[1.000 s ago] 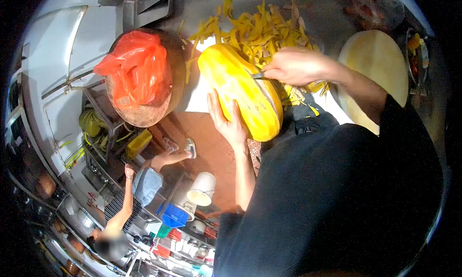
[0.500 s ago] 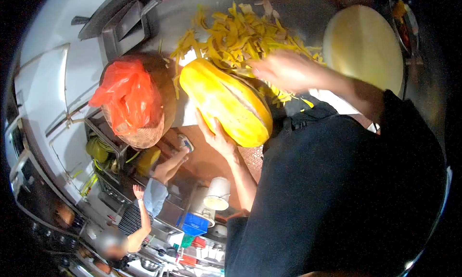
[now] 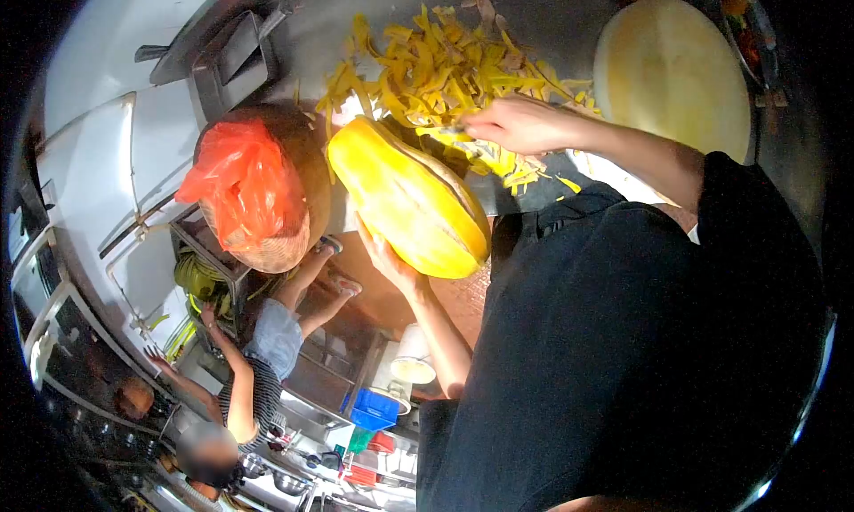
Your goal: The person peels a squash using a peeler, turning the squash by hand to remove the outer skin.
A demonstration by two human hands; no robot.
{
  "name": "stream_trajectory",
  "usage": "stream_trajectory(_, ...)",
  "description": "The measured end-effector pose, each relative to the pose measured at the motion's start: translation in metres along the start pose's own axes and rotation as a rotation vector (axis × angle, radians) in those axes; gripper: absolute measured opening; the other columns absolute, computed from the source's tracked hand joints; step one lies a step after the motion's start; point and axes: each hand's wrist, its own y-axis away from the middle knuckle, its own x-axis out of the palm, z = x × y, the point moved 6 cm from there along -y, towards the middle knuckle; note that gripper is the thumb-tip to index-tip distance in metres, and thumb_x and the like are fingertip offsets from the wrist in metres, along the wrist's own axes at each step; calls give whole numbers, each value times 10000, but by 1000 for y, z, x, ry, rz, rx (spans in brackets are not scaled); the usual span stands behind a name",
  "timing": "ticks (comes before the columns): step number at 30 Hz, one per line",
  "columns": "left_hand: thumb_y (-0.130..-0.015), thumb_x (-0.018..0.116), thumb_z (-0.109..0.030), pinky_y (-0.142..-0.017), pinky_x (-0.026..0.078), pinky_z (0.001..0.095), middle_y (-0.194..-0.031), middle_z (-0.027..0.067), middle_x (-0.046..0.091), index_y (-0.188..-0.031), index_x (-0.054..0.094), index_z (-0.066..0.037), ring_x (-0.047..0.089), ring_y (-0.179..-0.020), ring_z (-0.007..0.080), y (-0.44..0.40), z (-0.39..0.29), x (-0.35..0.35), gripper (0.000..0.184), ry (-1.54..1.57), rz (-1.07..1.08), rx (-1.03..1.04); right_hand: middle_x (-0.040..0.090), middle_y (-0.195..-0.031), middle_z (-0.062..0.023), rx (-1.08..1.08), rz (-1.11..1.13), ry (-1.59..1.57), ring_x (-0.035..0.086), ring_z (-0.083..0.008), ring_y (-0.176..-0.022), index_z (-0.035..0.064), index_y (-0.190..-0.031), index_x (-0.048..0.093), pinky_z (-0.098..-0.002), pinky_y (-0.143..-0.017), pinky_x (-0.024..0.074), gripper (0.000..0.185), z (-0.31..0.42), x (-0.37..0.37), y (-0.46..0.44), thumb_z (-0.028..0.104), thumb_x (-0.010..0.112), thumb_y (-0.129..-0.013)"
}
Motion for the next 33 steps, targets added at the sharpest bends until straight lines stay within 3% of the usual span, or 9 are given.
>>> stream_trajectory(5, -1073, 416, -388, -1156, 429, 453, -1615, 210, 357, -1611, 264, 5, 457, -1428, 336, -4, 0, 6, 683, -62, 12, 17, 758, -964, -182, -116, -773, -300, 739, -232, -852, 38, -1395, 619, -360, -759, 556, 456, -32, 76, -64, 341, 592, -1055)
stream_trajectory(10, -1080, 423, -346, -1168, 414, 445, -1589, 208, 391, -1576, 328, 13, 436, -1441, 321, 9, 3, 39, 620, 323, -31, 71, 735, -1109, -247, -44, -695, -411, 744, -293, -954, 28, -1382, 625, -368, -845, 547, 466, 9, 48, -24, 341, 613, -1037)
stream_trajectory(13, -1078, 452, -314, -1158, 418, 447, -1602, 194, 372, -1553, 374, 8, 408, -1460, 315, 4, 6, 29, 580, -436, -37, 27, 730, -1104, -259, -235, -693, -260, 746, -338, -994, 37, -1385, 628, -402, -870, 553, 472, 19, 29, -20, 355, 592, -1038)
stream_trajectory(15, -1059, 506, -340, -1165, 408, 487, -1542, 226, 419, -1525, 425, 29, 450, -1412, 363, 18, -30, 53, 600, -294, -259, -50, 732, -1058, -268, -166, -516, -59, 742, -362, -963, 40, -1386, 626, -420, -862, 552, 479, 28, 13, -27, 361, 583, -1033)
stream_trajectory(17, -1076, 472, -332, -1211, 329, 483, -1560, 242, 415, -1539, 401, 37, 428, -1431, 370, 24, -25, 54, 596, -796, -214, 205, 729, -924, -248, -320, -475, 217, 726, -350, -831, 54, -1351, 657, -464, -789, 555, 448, 47, 3, -56, 348, 567, -1027)
stream_trajectory(24, -1094, 436, -293, -1232, 284, 454, -1600, 240, 385, -1554, 385, 32, 371, -1485, 367, 15, -13, 32, 565, -620, -259, 115, 704, -871, -249, -376, -287, 442, 705, -409, -834, 23, -1188, 693, -506, -733, 549, 365, 111, 18, -134, 307, 526, -1033)
stream_trajectory(26, -1097, 435, -281, -1230, 292, 448, -1597, 241, 390, -1554, 380, 36, 370, -1487, 369, 13, -22, 35, 559, -647, -253, 102, 697, -879, -256, -545, -299, 424, 702, -412, -825, 8, -1094, 682, -514, -747, 549, 358, 111, 37, -99, 309, 497, -1041)
stream_trajectory(29, -1097, 439, -266, -1222, 306, 440, -1592, 238, 400, -1553, 388, 30, 386, -1475, 371, 12, -20, 32, 545, -550, -297, 82, 680, -817, -256, -326, 41, 622, 701, -424, -802, 31, -992, 719, -525, -748, 546, 355, 135, 26, -3, 315, 509, -1031)
stream_trajectory(33, -1092, 451, -250, -1206, 323, 442, -1572, 241, 420, -1520, 430, 30, 414, -1448, 389, 12, -22, 31, 513, -509, -326, 91, 705, -845, -245, -344, -160, 719, 695, -447, -775, 17, -882, 722, -532, -715, 543, 335, 147, 5, -75, 277, 536, -981)
